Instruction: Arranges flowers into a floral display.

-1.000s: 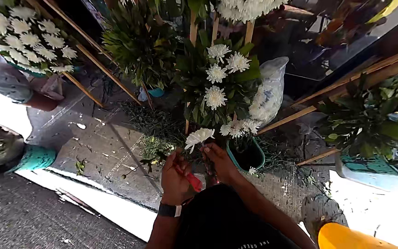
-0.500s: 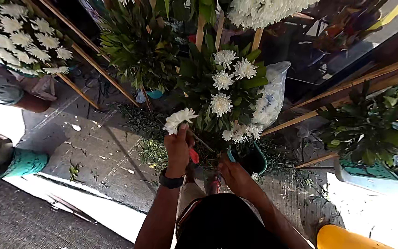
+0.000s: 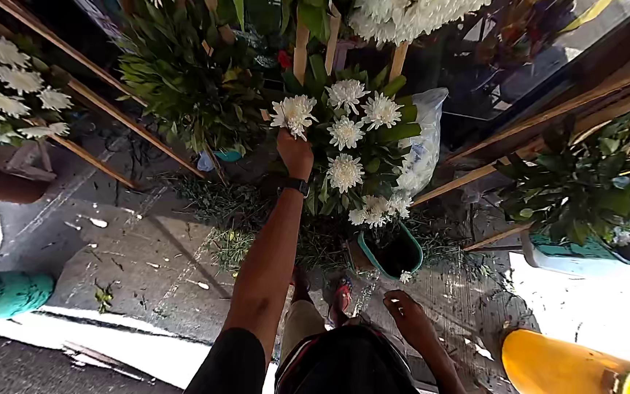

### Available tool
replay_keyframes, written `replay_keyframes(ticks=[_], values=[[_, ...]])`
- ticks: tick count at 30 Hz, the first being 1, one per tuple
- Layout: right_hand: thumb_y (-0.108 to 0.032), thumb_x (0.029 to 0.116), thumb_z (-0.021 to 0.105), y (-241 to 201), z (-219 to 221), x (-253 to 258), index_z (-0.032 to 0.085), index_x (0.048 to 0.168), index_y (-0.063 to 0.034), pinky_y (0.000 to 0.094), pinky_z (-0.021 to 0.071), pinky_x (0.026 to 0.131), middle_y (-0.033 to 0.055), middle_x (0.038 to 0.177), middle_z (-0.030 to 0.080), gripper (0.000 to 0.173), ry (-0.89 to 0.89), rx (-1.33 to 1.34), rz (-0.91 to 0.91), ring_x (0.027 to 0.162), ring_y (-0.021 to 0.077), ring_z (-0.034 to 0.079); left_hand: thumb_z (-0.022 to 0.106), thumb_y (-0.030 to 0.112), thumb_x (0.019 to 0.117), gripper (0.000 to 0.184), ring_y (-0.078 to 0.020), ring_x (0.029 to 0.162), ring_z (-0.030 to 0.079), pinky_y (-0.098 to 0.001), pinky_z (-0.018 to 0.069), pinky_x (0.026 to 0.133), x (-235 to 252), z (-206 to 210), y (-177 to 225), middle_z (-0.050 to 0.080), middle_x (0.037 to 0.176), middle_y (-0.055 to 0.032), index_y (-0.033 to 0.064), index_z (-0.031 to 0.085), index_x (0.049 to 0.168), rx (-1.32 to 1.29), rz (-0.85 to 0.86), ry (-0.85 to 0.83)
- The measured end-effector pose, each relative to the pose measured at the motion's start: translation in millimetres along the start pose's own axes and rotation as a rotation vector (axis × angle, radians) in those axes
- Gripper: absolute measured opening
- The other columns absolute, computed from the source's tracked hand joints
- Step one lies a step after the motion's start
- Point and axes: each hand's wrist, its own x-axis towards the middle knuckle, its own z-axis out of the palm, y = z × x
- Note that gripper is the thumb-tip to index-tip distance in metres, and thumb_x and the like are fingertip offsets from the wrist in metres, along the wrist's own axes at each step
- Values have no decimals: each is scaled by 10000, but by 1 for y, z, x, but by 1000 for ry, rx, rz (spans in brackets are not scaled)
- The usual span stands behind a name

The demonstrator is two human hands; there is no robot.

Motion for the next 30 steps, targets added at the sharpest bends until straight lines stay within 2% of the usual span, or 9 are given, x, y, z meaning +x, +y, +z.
replay_keyframes(ticks=[3,7,11,16,21,24,25,27,30], values=[[-320,1049,570,12,8,-1,664,1278,-67,473,570,968,133,1256,683,354,-32,-20,51,1067,257,706,584,124,1011,200,-177,770,670,-390,592,739,9,6,-3,672,956,-111,-2,621,1162,130,8,-78],[-308,1051,570,17,15,0,662,1278,-67,472,559,986,126,1224,698,343,-82,-48,76,1079,260,704,554,83,1008,248,-234,937,696,-447,589,862,10,9,-1,684,1070,-169,-28,611,1222,199,24,-133],[-328,1050,565,20,20,5,667,1278,-86,472,555,992,110,1232,700,347,-102,-64,72,1081,247,703,539,121,1019,241,-241,962,699,-466,564,893,17,12,2,704,1055,-154,-5,638,1198,316,33,-142],[-331,1053,554,21,24,13,666,1269,-87,482,551,990,115,1229,694,344,-121,-58,51,1082,257,698,545,128,996,234,-331,1052,674,-576,530,908,14,10,-2,690,1089,-196,-4,642,1163,476,-78,-195],[-348,1062,528,17,22,24,664,1262,-74,486,535,1011,130,1257,679,366,-116,-60,27,1117,267,684,529,142,998,244,-329,1092,670,-570,516,934,19,11,0,698,1107,-195,1,657,1150,563,-37,-186],[-342,1058,527,17,25,27,654,1266,-63,517,521,1017,146,1263,671,370,-147,-16,34,1130,287,675,517,129,984,294,-263,1139,657,-495,514,983,23,10,0,684,1188,-175,-1,640,1217,607,13,-248],[-341,1058,528,20,25,29,649,1277,-63,515,520,1017,142,1262,673,374,-146,8,46,1126,283,676,513,109,982,328,-225,1138,650,-446,522,984,24,9,1,660,1238,-172,-13,610,1271,567,21,-283],[-330,1053,536,35,26,36,648,1284,-60,513,522,1022,136,1267,678,373,-135,71,90,1131,278,678,558,126,990,425,-155,1014,649,-364,580,855,18,-1,3,593,1288,-149,-18,502,1386,457,-16,-343],[-294,1046,579,63,20,56,658,1252,-25,499,529,1013,153,1233,689,348,-31,217,162,1120,281,681,663,303,969,587,-107,873,608,-314,559,720,-22,-60,7,560,1224,-62,79,418,1453,367,-67,-371]])
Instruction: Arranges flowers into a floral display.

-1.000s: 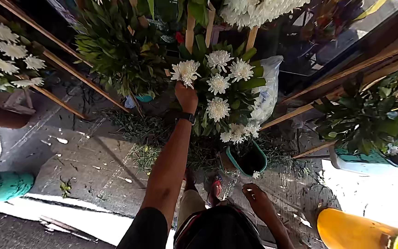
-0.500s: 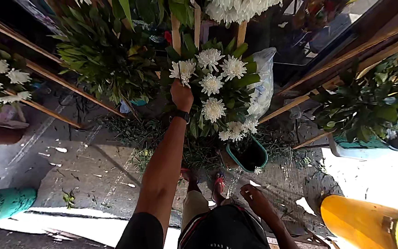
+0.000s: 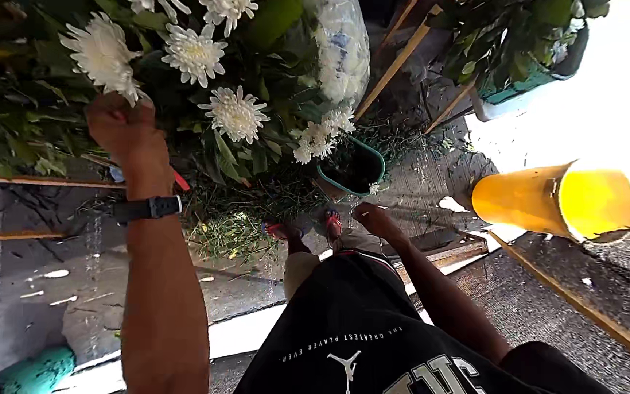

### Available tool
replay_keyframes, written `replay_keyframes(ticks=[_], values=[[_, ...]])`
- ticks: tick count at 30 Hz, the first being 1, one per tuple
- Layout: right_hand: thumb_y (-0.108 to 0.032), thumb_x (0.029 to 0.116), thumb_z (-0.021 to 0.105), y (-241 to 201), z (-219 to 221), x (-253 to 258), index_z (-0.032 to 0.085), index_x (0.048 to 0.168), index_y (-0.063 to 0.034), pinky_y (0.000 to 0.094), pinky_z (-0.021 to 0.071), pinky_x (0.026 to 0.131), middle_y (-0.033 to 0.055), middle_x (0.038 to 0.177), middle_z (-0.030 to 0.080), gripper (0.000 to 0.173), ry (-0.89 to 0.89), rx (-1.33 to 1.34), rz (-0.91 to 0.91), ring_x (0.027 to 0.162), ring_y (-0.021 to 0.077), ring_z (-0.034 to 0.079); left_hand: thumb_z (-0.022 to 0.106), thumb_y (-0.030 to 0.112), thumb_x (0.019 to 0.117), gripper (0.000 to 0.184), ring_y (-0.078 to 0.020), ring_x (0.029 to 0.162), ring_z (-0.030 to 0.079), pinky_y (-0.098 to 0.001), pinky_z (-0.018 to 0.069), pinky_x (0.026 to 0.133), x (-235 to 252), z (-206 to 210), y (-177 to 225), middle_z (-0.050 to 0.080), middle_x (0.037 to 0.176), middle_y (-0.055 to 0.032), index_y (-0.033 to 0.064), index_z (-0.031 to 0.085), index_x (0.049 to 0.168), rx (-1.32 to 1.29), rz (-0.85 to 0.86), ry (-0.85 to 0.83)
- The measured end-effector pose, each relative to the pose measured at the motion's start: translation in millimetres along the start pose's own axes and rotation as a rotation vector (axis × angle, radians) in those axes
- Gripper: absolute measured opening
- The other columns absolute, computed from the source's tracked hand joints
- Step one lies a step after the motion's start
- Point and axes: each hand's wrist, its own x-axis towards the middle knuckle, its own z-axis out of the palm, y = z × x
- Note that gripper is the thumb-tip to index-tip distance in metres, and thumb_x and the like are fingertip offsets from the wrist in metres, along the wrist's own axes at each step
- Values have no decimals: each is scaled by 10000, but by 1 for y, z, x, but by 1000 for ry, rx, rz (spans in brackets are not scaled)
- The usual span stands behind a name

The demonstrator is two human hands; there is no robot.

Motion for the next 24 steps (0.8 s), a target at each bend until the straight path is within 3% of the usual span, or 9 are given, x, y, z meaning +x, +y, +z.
replay_keyframes(ticks=[3,6,8,10,12,13,16,19,24], values=[[-287,1052,582,24,-9,39,630,1275,9,508,533,1002,199,1228,677,373,146,207,79,1126,312,671,641,251,990,558,-56,783,574,-255,514,647,-98,-37,-62,589,1089,4,98,402,1471,-3,-90,-24],[-325,1056,548,52,-10,79,645,1263,17,623,493,1010,261,1243,655,412,332,221,238,1171,410,633,552,178,1042,300,-38,529,492,-207,409,442,-216,-56,-146,642,863,-25,11,568,1290,160,-436,-102],[-315,1042,546,76,-10,103,604,1331,2,604,467,1057,247,1326,619,433,452,200,285,1247,401,595,524,180,1053,293,-98,538,481,-283,413,477,-297,-71,-187,658,853,-95,-31,610,1238,365,-651,-173],[-324,1037,534,80,-12,121,594,1357,-41,591,481,1039,207,1345,619,432,518,196,298,1242,375,602,537,155,1044,312,-224,657,587,-436,509,637,-367,-89,-209,689,905,-216,-100,630,1198,498,-781,-260],[-299,1057,523,68,-22,147,599,1351,-40,547,497,1039,185,1307,651,399,552,220,230,1220,336,627,515,159,1054,321,-187,678,592,-393,517,664,-413,-93,-209,677,895,-199,-118,621,1176,554,-885,-348],[-279,1065,511,61,-27,163,595,1356,-31,529,493,1054,187,1310,649,391,558,229,185,1227,327,624,493,135,1059,311,-150,701,573,-336,501,685,-424,-89,-197,657,911,-182,-126,609,1182,577,-937,-387],[-229,1032,565,34,-44,223,550,1429,-53,533,455,1097,210,1404,582,434,549,210,114,1314,362,553,531,78,1027,305,-277,963,661,-435,525,933,-443,-84,-203,674,1098,-282,-148,614,1213,632,-1008,-441],[-298,893,746,8,-52,271,446,1533,-95,612,421,1095,254,1539,415,735,511,145,127,1397,447,432,552,129,1018,315,-316,904,677,-505,545,870,-457,-92,-240,693,1026,-259,-103,631,1215,647,-960,-417],[-336,1034,548,2,-43,266,584,1411,-73,599,380,1114,202,1519,471,462,563,34,100,1416,407,422,557,138,1032,270,-233,672,622,-436,526,652,-440,-79,-236,699,868,-176,-62,651,1188,638,-898,-333]])
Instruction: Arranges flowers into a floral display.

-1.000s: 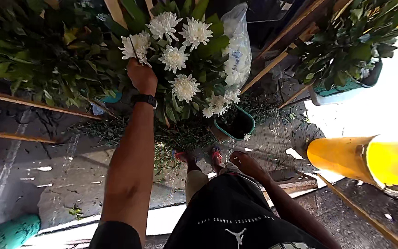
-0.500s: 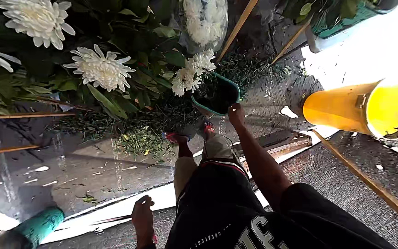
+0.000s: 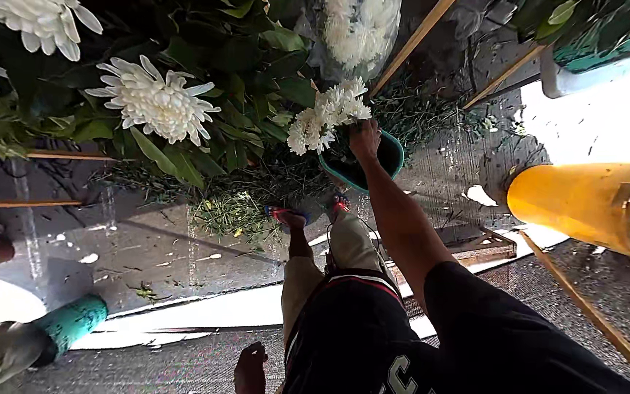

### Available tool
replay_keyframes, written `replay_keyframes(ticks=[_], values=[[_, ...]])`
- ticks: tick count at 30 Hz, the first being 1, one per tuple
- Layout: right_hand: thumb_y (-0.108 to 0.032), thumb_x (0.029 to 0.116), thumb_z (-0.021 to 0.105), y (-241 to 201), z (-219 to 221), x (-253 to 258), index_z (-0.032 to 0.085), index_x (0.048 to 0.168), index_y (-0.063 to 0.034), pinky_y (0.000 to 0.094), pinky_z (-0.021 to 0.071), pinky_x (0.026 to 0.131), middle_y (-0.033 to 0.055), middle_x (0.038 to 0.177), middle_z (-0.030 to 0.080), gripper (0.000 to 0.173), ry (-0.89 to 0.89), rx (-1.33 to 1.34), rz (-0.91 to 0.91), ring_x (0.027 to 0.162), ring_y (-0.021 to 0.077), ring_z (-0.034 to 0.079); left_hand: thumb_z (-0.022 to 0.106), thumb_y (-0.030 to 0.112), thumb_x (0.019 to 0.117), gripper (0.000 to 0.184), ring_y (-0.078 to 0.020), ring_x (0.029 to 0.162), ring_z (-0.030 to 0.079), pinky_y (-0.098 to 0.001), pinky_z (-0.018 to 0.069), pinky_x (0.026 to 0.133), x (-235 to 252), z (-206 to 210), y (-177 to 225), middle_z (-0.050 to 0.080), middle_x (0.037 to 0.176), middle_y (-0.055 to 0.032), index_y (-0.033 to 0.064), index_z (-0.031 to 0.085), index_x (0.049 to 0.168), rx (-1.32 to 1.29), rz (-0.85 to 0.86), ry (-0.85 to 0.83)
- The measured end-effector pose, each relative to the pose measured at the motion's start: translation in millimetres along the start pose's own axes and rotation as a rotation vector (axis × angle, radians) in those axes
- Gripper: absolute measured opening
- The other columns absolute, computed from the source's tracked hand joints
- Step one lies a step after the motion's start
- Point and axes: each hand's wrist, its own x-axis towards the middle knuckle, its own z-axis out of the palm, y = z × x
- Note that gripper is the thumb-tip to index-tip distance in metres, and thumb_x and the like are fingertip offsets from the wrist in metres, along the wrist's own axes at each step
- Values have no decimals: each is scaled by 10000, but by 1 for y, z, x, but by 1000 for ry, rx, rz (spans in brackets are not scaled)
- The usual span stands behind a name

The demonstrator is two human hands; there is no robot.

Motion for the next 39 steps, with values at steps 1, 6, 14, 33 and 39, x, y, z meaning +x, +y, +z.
replay_keyframes(ticks=[1,6,14,33,39], values=[[-300,1055,494,10,-6,-12,569,1417,-40,572,351,1160,217,1527,470,452,23,-3,-36,1440,400,408,556,145,1037,276,-242,687,631,-448,534,666,1,-2,6,700,881,-180,-65,649,1190,-8,35,2],[-269,1108,396,49,-60,-77,605,1346,49,577,384,1144,289,1388,583,449,5,-24,37,1356,424,519,551,112,1024,283,-322,827,679,-531,551,808,9,1,28,701,948,-237,-100,647,1186,-80,219,19],[-294,970,655,78,-50,-53,364,1517,56,546,375,1166,299,1536,404,712,108,136,108,1426,418,423,563,114,1013,274,-343,851,694,-557,551,830,16,-4,44,710,939,-225,-74,648,1194,24,265,-11],[-359,1064,508,31,-20,-47,577,1360,31,533,454,1094,256,1311,632,495,199,173,134,1265,386,595,524,156,1033,310,-366,886,685,-587,535,856,3,-2,46,699,962,-241,-79,647,1193,119,270,-11],[-418,1026,583,15,-140,-94,507,1422,-4,511,499,1047,207,1244,667,578,282,324,-12,1184,302,648,503,245,1057,374,-369,928,698,-616,549,844,12,-11,157,704,1061,-210,9,610,1326,285,571,9]])
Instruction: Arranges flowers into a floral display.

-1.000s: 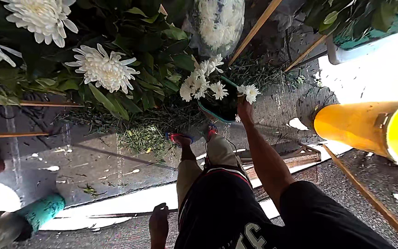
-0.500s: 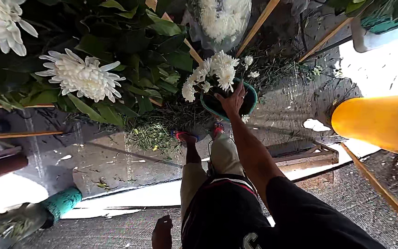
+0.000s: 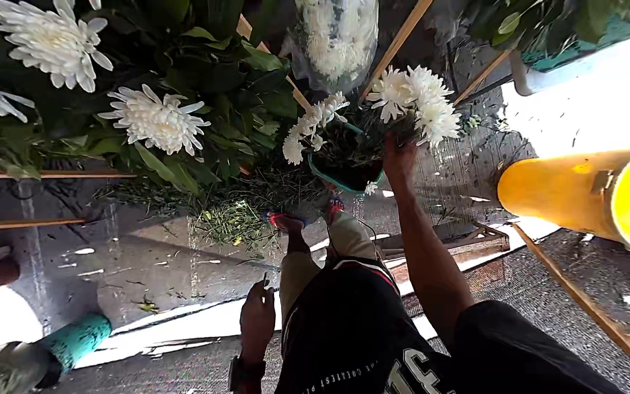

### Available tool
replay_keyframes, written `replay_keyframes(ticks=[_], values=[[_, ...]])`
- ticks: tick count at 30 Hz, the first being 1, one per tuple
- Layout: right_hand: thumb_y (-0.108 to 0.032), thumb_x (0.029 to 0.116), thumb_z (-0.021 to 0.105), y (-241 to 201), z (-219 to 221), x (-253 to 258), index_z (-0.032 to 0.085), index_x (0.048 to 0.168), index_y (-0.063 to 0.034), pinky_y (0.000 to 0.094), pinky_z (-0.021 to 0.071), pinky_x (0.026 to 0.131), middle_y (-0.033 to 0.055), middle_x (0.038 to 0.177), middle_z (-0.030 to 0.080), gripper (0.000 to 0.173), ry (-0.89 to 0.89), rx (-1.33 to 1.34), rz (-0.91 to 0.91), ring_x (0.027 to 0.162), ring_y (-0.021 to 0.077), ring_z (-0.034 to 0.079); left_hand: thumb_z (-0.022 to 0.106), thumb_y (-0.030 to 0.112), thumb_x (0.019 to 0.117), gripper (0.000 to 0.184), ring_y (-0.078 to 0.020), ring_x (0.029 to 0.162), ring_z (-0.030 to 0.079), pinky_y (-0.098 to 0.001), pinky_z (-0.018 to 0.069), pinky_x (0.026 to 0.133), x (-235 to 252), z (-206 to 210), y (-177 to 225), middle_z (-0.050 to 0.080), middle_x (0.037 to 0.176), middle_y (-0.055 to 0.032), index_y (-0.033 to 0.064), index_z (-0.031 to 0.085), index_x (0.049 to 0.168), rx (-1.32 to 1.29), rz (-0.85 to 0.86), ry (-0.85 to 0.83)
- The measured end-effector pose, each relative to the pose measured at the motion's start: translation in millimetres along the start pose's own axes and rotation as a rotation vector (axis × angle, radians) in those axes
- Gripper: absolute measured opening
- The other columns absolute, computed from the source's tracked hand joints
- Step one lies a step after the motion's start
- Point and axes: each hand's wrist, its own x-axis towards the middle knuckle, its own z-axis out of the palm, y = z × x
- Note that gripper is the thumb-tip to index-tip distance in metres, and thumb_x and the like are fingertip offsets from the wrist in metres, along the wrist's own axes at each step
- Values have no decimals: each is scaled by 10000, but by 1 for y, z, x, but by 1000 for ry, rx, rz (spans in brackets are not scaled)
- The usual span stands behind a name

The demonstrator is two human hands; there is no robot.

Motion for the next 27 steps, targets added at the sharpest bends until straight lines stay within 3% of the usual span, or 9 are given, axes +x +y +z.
replay_keyframes(ticks=[2,6,10,11,14,17,19,23,27], values=[[-367,1005,629,-22,-30,5,498,1412,-11,442,543,999,156,1190,680,557,-6,110,-110,1107,217,674,498,272,1052,395,-349,968,698,-583,563,847,25,-9,44,690,1147,-203,10,619,1322,12,202,74],[-236,979,683,-73,-65,-2,501,1382,-1,366,570,984,109,1212,667,501,-130,395,-240,1110,145,665,546,319,1033,417,-363,1086,679,-556,572,892,70,-25,138,660,1245,-208,29,643,1316,20,559,279],[-97,988,634,-115,-57,-28,501,1322,-19,375,603,901,90,1131,671,368,-342,692,-139,1027,165,683,719,524,907,846,-327,1243,609,-557,545,956,94,-38,188,510,1509,-151,148,379,1583,-32,649,234],[-91,990,628,-122,-50,-34,504,1324,-24,410,610,883,108,1133,674,363,-388,758,-66,1018,197,690,738,510,897,873,-320,1187,637,-556,559,923,96,-40,191,545,1468,-152,156,354,1596,-35,653,220],[-193,1007,659,-130,-33,-48,455,1424,-68,454,612,891,131,1190,670,481,-512,817,77,1040,239,696,668,376,977,609,-349,896,699,-601,561,808,85,-36,177,705,1054,-193,77,503,1482,-119,570,151],[-451,1049,541,-114,-18,-58,363,1507,-191,426,578,846,79,1168,626,556,-667,887,234,986,204,654,627,513,969,671,-276,792,666,-531,563,770,62,-30,148,685,889,-146,15,544,1409,-276,453,130],[-555,1048,462,-96,-9,-66,357,1517,-204,402,573,851,47,1136,636,596,-705,928,306,967,178,653,614,522,968,664,-219,700,606,-474,545,690,53,-24,135,628,804,-99,-10,556,1360,-338,419,167],[-208,1076,513,-70,-7,-81,458,1444,-124,364,581,810,52,1072,629,381,-581,930,360,890,163,650,563,375,1024,564,-269,707,631,-514,549,698,39,-17,121,656,839,-141,-30,518,1415,-290,308,271],[-196,1099,463,-29,14,-45,449,1429,-83,322,577,668,92,1058,661,349,-349,782,390,757,157,656,554,277,1028,560,-347,729,663,-587,546,712,16,-24,91,690,882,-196,-20,457,1492,-107,254,337]])
